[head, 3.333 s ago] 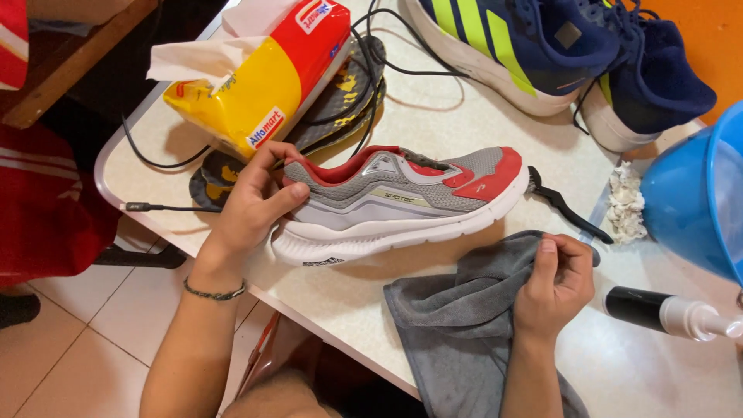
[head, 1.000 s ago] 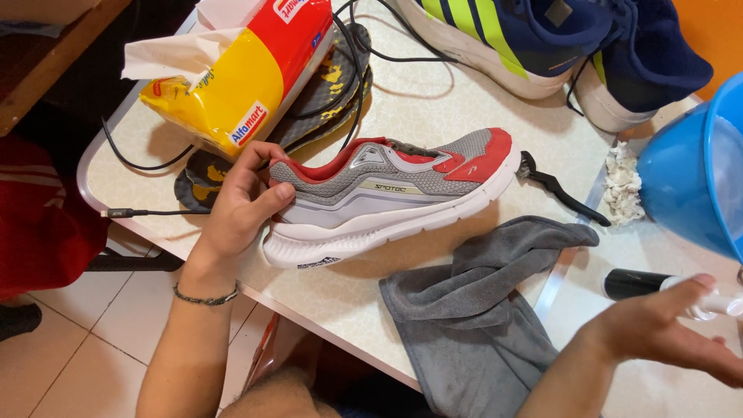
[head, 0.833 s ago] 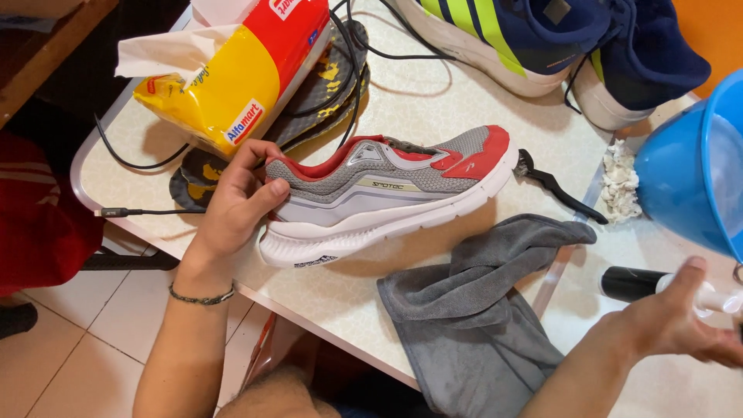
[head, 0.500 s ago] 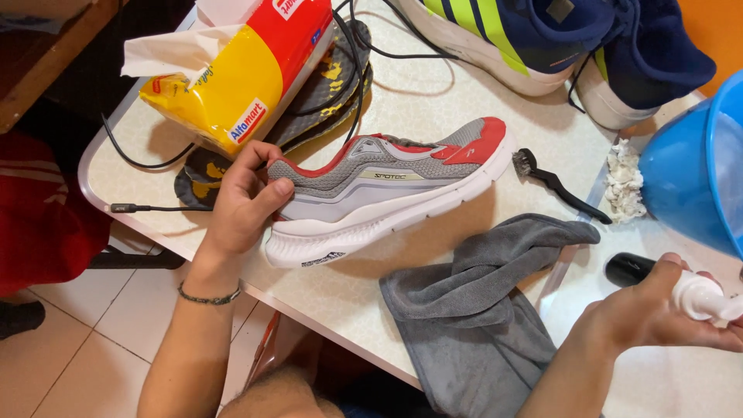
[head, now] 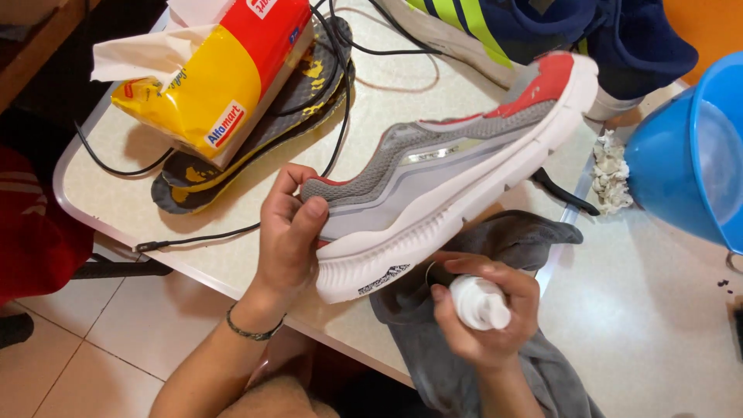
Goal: The person cleans a gray and red sneaker by scrubbing the white midsole with a brush and a cleaning solution. They wipe the shoe with a gray cloth and continue scrubbing different sections of the sole and upper.
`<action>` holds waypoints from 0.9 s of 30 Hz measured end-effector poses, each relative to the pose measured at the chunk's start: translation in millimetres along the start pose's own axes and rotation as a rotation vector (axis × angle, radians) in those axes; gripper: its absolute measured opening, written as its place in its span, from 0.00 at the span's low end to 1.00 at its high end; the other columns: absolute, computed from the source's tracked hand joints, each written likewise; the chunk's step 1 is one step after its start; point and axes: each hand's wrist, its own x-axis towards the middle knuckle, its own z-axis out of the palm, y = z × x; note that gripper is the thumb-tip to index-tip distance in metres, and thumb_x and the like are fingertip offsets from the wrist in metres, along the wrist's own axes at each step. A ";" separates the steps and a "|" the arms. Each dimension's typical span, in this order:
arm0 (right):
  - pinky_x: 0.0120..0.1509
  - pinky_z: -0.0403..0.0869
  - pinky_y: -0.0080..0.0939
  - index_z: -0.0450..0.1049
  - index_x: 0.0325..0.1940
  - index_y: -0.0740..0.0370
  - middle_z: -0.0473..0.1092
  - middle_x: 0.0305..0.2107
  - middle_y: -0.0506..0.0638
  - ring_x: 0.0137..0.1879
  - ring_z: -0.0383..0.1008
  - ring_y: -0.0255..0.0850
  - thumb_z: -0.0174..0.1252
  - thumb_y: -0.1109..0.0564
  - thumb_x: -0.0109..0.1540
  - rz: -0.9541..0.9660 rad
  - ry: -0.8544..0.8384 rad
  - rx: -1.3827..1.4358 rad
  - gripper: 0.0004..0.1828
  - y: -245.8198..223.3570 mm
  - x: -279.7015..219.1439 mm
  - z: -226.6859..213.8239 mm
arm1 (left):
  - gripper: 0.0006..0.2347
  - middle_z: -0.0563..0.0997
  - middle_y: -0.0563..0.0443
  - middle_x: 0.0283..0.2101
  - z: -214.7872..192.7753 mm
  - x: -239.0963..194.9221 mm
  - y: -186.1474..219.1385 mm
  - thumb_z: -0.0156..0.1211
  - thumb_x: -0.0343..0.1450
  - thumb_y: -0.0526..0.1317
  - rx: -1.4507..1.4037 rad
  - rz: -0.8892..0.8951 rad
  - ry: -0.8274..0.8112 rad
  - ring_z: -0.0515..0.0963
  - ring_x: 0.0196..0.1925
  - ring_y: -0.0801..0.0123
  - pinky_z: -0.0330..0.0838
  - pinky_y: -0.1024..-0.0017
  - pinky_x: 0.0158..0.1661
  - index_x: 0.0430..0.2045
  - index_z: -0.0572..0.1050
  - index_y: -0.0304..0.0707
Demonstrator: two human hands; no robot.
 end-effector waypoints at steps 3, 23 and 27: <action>0.49 0.82 0.45 0.55 0.55 0.60 0.73 0.29 0.60 0.36 0.80 0.47 0.67 0.67 0.54 0.007 -0.092 0.031 0.33 -0.7 2.2 -0.4 | 0.14 0.68 0.60 0.21 0.3 -4.6 -13.7 0.63 0.69 0.46 -0.018 -0.113 -0.043 0.61 0.17 0.82 0.54 0.80 0.20 0.33 0.63 0.42; 0.42 0.74 0.40 0.75 0.34 0.63 0.75 0.30 0.53 0.36 0.76 0.44 0.44 0.14 0.65 0.182 -0.194 0.164 0.47 17.9 2.0 -4.9 | 0.14 0.76 0.54 0.31 -39.8 25.5 25.4 0.63 0.67 0.51 -0.067 -0.138 0.268 0.77 0.34 0.71 0.71 0.74 0.35 0.33 0.73 0.41; 0.51 0.77 0.50 0.75 0.36 0.64 0.78 0.34 0.61 0.42 0.82 0.53 0.52 0.22 0.64 0.234 -0.171 0.286 0.39 18.2 -1.3 -6.4 | 0.13 0.72 0.57 0.31 -27.0 14.1 10.9 0.66 0.64 0.45 0.031 0.005 0.123 0.70 0.31 0.78 0.63 0.80 0.35 0.36 0.71 0.41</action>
